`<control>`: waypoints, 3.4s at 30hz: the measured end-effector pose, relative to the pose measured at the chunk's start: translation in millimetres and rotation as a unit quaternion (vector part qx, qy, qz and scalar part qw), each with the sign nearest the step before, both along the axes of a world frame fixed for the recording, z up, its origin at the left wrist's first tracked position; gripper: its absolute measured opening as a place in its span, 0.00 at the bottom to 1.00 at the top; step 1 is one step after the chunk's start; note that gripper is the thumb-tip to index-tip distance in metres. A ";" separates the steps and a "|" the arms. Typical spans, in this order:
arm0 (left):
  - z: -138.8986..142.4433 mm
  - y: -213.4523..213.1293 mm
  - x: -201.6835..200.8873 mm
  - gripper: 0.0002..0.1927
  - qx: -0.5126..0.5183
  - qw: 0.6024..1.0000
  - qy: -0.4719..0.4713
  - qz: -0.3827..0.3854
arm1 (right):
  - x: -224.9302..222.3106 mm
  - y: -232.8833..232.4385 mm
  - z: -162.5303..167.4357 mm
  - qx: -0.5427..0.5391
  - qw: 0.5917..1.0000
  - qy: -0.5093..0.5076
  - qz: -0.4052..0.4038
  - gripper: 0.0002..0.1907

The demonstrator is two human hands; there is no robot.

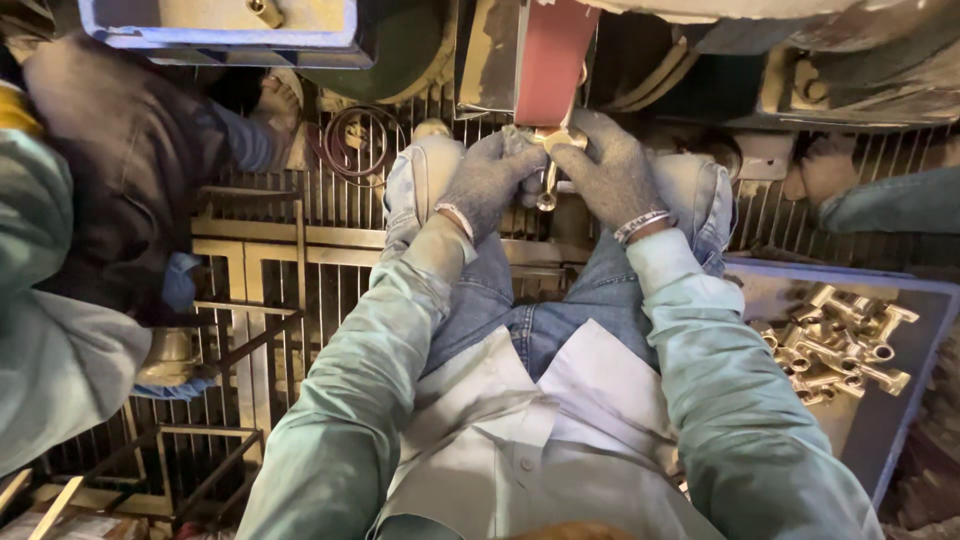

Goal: The person holds a brass-colored metal fitting against a moving belt sander to smooth its surfaces. They rotate the fitting to treat different sides and then place it into a blue bin filled with similar parts.

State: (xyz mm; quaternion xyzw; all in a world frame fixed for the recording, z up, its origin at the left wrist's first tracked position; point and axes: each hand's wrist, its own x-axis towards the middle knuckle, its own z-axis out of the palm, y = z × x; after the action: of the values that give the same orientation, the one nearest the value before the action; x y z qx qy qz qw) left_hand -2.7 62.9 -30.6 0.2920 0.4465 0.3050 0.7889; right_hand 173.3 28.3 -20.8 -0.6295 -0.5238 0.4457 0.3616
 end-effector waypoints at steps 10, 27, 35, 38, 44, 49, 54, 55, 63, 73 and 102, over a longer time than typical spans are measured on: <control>-6.6 10.4 -7.1 0.10 0.035 0.991 0.119 -0.056 | 4.1 22.8 -6.4 -0.004 1.000 -0.023 0.003 0.18; -6.4 11.1 8.1 0.11 0.069 0.992 0.099 -0.027 | 13.3 37.7 -14.4 0.040 0.972 -0.150 0.176 0.19; 6.4 1.0 11.8 0.11 0.046 0.997 0.058 0.005 | -2.9 31.8 9.8 -0.312 0.925 0.187 -0.109 0.27; 15.3 -4.9 11.5 0.12 0.056 0.994 0.091 0.002 | -4.7 27.0 20.7 -0.340 0.909 0.205 -0.126 0.32; 30.3 -23.0 -3.5 0.14 0.096 0.974 0.193 -0.074 | 3.3 -6.3 21.0 -0.103 0.989 -0.043 0.099 0.23; 24.9 -35.1 -12.8 0.21 0.187 0.958 0.139 -0.168 | 5.0 -28.3 11.8 -0.384 0.759 0.524 0.048 0.23; 18.1 -43.2 -20.0 0.21 0.135 0.961 0.113 -0.212 | 14.4 -48.0 9.0 -0.321 0.876 0.360 -0.011 0.21; 18.0 -44.7 -20.5 0.22 0.120 0.964 0.120 -0.204 | 16.7 -50.5 9.1 -0.299 0.883 0.361 0.005 0.22; 24.4 -41.6 -16.7 0.24 0.027 0.985 0.149 -0.081 | 26.4 -59.8 16.2 -0.283 0.928 0.199 0.136 0.17; 20.7 -32.3 -31.9 0.18 -0.032 0.996 0.077 0.028 | 18.1 -50.8 19.7 -0.189 0.864 0.454 -0.104 0.20; -32.2 32.0 -22.9 0.19 -0.142 0.983 0.020 0.112 | 1.8 20.6 -47.1 -0.219 0.909 0.297 -0.190 0.15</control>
State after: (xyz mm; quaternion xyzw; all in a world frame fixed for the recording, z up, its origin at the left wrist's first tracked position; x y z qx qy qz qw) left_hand -25.6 94.9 -62.8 0.1308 0.5308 0.3192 0.7741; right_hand 175.1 48.9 -67.9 -0.6189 -0.1513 0.6387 0.4314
